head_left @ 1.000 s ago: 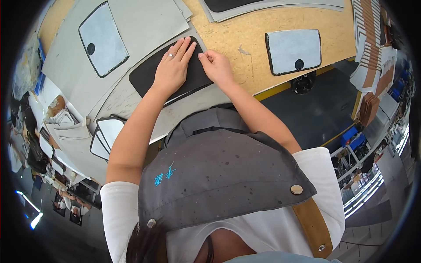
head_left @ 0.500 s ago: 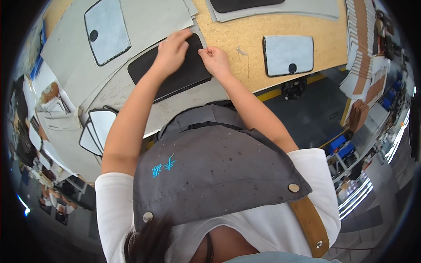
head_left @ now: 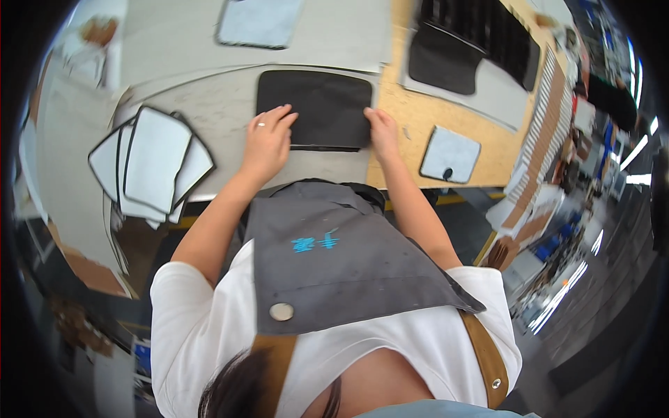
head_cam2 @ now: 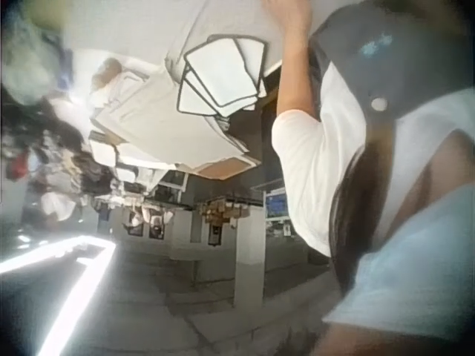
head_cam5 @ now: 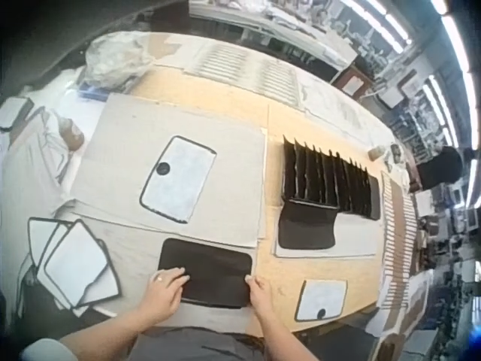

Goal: Checking and assembling leather components for a bag in a workshop environment.

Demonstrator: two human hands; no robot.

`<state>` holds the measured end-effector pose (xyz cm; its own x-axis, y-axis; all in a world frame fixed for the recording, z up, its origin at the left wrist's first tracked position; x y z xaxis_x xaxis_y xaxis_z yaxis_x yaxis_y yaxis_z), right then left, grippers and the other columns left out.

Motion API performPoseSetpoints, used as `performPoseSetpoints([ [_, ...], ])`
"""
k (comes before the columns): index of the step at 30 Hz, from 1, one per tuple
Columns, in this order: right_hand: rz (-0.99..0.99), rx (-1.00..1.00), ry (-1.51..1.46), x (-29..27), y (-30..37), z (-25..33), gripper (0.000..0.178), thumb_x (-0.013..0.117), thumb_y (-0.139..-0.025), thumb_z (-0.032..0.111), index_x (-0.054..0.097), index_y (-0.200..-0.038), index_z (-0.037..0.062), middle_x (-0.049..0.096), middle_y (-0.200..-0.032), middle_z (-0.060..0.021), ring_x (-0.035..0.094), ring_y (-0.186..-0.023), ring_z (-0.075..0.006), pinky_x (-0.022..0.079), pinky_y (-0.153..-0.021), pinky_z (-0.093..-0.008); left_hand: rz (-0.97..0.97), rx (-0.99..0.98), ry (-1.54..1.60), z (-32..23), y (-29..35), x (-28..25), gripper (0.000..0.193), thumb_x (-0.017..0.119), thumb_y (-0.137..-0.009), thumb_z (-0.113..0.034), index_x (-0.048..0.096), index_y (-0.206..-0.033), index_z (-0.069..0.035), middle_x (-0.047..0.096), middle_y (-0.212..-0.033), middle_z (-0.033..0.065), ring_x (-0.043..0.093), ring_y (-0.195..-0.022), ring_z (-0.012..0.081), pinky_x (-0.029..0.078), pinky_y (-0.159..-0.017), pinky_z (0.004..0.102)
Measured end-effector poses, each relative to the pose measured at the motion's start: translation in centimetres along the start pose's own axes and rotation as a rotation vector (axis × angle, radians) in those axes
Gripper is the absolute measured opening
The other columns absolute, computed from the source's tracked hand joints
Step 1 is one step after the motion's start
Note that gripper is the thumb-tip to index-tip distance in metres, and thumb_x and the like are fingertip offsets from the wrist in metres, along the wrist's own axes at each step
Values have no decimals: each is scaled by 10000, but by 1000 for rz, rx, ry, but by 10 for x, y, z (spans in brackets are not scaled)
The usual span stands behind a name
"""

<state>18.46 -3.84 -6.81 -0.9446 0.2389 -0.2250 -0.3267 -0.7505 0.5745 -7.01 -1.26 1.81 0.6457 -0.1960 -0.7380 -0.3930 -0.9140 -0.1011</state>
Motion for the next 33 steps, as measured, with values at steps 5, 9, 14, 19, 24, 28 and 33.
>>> performPoseSetpoints([
  [5,31,79,-100,2,11,17,165,575,-872,214,595,-759,96,519,-617,70,424,-487,-25,306,-429,-191,19,-49,-130,8,7,-1,364,548,-818,-92,522,-1178,-48,441,-1319,110,397,-1244,234,268,-1022,431],
  [9,45,95,-158,3,13,18,154,576,-875,211,590,-762,108,528,-606,69,420,-452,-22,293,-399,-186,-3,-55,-190,17,0,-4,394,547,-833,-127,491,-1215,-48,418,-1344,116,390,-1249,237,261,-1031,427],
  [14,-11,104,-183,0,12,8,165,570,-884,195,579,-751,97,533,-628,64,444,-489,-23,322,-425,-180,-4,-41,-215,40,-5,0,438,551,-842,-173,452,-1247,-39,437,-1328,119,413,-1222,233,270,-1024,408],
  [19,11,87,-158,-1,14,8,190,563,-895,171,577,-737,66,552,-687,51,439,-608,-25,351,-572,-185,-3,-83,-227,47,-17,-22,428,547,-843,-141,449,-1247,-36,474,-1285,102,458,-1156,227,317,-953,412],
  [24,-4,8,-141,-2,6,-1,199,568,-896,190,571,-730,81,470,-624,86,366,-545,-8,289,-498,-177,145,151,-152,-7,-49,30,410,541,-851,-184,484,-1227,-31,430,-1343,100,399,-1243,228,255,-1042,411],
  [28,-19,-53,-130,2,7,-1,216,572,-895,199,555,-711,87,427,-592,102,328,-506,0,252,-453,-176,230,344,-174,-39,-66,75,471,474,-897,-273,424,-1303,-40,357,-1412,77,301,-1321,199,186,-1096,406],
  [33,-19,0,-144,0,10,-2,221,576,-891,196,547,-699,90,425,-586,99,330,-507,-3,254,-457,-178,280,223,-140,-2,-66,64,467,440,-920,-258,379,-1343,-71,340,-1426,50,285,-1329,186,199,-1097,384],
])
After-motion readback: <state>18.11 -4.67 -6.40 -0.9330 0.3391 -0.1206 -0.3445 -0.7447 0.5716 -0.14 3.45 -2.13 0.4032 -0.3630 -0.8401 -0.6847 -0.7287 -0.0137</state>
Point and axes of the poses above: each hand's wrist, its own y-axis away from the middle knuckle, its own x-axis out of the palm, z = x × y, the point moved 7 cm from there along -y, towards the middle knuckle
